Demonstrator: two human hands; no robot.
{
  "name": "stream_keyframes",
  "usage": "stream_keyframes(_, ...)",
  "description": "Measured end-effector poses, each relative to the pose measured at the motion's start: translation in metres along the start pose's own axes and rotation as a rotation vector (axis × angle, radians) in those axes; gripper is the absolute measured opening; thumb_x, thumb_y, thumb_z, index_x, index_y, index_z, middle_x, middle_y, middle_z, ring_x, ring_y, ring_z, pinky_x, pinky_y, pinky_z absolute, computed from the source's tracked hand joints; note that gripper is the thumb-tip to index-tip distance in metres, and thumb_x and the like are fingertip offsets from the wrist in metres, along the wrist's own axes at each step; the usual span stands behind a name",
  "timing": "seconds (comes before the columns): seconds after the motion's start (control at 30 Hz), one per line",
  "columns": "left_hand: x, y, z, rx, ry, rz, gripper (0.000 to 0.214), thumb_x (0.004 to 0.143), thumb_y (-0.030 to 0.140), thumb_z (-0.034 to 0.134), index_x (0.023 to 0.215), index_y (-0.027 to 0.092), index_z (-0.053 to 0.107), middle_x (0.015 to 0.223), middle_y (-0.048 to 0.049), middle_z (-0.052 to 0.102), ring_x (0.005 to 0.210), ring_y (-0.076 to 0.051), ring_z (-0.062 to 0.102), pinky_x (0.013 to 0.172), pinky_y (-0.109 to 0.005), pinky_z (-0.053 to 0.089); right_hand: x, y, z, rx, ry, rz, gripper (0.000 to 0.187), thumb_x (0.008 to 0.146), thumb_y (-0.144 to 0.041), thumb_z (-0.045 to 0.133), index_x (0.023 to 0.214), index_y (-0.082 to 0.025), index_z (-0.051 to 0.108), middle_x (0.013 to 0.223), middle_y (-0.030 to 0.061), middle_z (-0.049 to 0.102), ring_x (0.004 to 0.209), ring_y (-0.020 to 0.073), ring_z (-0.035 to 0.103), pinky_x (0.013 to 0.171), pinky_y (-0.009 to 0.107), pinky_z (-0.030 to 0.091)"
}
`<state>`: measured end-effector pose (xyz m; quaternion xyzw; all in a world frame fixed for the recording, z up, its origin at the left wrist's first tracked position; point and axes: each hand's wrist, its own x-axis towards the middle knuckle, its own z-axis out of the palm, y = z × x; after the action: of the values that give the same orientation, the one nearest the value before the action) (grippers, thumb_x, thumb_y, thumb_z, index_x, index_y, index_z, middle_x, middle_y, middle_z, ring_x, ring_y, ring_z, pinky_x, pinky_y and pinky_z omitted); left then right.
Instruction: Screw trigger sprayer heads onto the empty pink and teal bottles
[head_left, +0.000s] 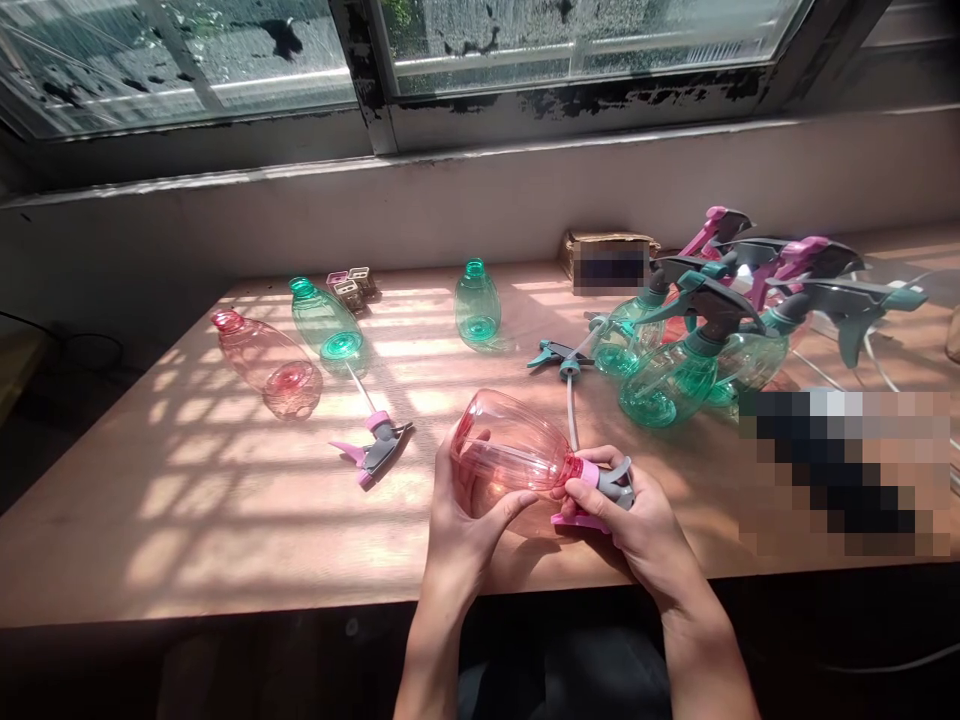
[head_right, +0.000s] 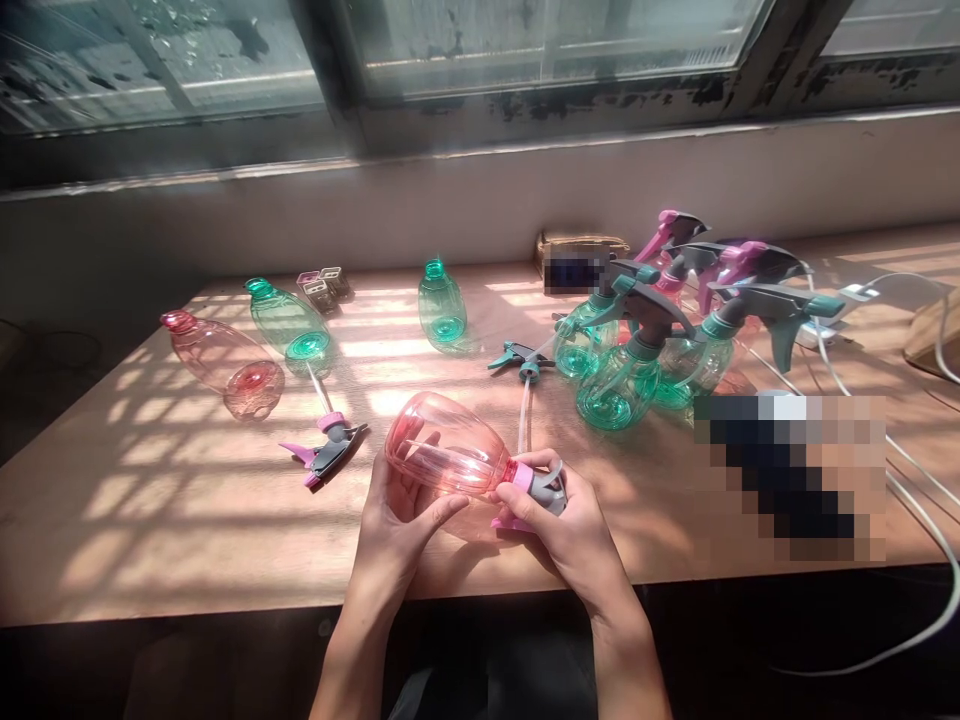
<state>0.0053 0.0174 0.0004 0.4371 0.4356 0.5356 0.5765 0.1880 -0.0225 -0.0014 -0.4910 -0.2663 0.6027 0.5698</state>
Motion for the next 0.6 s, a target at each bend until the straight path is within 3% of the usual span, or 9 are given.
stream_keyframes(0.13,-0.001,0.000,-0.001,-0.026,0.064,-0.004,0.092,0.066,0.034,0.099,0.146,0.033,0.054,0.150,-0.0090,0.064,0.151,-0.035,0.049,0.126,-0.051,0.038,-0.004,-0.002,0.004,-0.050,-0.050,0.054,0.045,0.072,-0.036,0.101,0.099,-0.021,0.068,0.074,-0.0060,0.074,0.064,0.0134,0.077,0.067,0.024,0.068)
stream_keyframes(0.27,0.000,0.002,-0.001,-0.018,0.092,-0.005,0.093,0.067,0.034,0.099,0.147,0.030,0.052,0.155,-0.0112,0.060,0.152,-0.034,0.048,0.128,-0.049,0.036,-0.006,-0.005,0.009,-0.060,-0.042,0.043,0.043,0.072,-0.038,0.100,0.096,-0.021,0.069,0.073,-0.0052,0.074,0.065,0.0163,0.078,0.070,0.028,0.070)
stream_keyframes(0.47,0.001,0.000,0.001,-0.056,0.037,0.011,0.108,0.072,0.023,0.095,0.159,0.042,0.034,0.168,-0.0062,0.047,0.161,-0.028,0.033,0.129,-0.044,0.033,-0.004,-0.008,0.012,0.022,0.034,0.012,0.048,0.068,-0.040,0.102,0.099,-0.020,0.069,0.071,-0.0032,0.076,0.062,0.0182,0.078,0.068,0.033,0.072)
stream_keyframes(0.6,0.002,-0.004,0.000,-0.057,-0.012,0.042,0.096,0.078,0.022,0.091,0.156,0.046,0.041,0.168,-0.0027,0.047,0.160,-0.028,0.035,0.129,-0.045,0.035,-0.003,-0.006,0.011,0.038,0.040,-0.002,0.048,0.068,-0.041,0.102,0.097,-0.020,0.069,0.071,-0.0024,0.077,0.058,0.0189,0.077,0.063,0.035,0.071)
